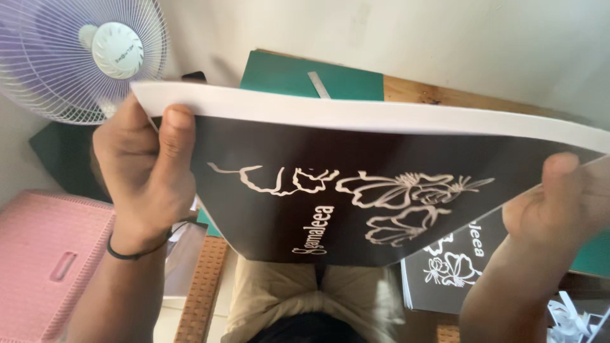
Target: The person folds black paper sheets by hand while using a metal ruler to align and sharpen the creases along the pre-scored lines.
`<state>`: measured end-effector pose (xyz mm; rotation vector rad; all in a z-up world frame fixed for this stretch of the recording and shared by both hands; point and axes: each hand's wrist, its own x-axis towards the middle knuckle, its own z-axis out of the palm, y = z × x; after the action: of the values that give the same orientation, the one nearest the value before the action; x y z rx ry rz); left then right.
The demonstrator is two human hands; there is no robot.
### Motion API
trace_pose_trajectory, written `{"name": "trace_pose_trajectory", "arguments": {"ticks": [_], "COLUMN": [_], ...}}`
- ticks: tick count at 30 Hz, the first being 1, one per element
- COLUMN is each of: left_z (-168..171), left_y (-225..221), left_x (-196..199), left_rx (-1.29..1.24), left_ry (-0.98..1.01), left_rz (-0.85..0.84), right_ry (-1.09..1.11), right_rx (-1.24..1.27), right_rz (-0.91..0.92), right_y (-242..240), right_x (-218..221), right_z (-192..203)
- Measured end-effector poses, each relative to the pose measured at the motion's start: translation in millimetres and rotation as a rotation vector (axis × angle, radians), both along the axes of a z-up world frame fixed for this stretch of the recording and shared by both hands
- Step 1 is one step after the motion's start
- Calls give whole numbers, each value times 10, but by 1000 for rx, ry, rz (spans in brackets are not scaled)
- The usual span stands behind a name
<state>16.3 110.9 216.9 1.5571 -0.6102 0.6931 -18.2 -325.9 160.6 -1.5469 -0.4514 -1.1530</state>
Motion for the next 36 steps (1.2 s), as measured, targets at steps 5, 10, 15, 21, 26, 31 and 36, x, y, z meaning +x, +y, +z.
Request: {"name": "trace_pose_trajectory", "arguments": {"ticks": [5, 10, 15, 21, 26, 31, 36], "left_z": [-189, -210, -34, -155, -448, -1380, -2672], "left_y": [-12, -51, -128, 53, 329, 449, 416], "left_x": [132, 184, 81, 175, 707, 2176, 2648], "left_rx": [-69, -53, 28, 66, 124, 185, 441], "left_ry": [54, 34, -54, -34, 1, 177, 244], "left_rz": [67, 72, 19, 222, 312, 253, 451], "right_ry": [-37, -340, -40, 58, 276, 190, 548], "right_rx": [-252, -977, -8, -32, -266, -727, -729], "right_rz": [-80, -739, -9, -147, -518, -330, -31], "right_y": [-1, 358, 587, 453, 70, 575, 1081], "right_x": [-19, -120, -39, -4, 732, 2461, 2935], "right_z": [134, 437, 281, 174, 12, -620, -1868]}}
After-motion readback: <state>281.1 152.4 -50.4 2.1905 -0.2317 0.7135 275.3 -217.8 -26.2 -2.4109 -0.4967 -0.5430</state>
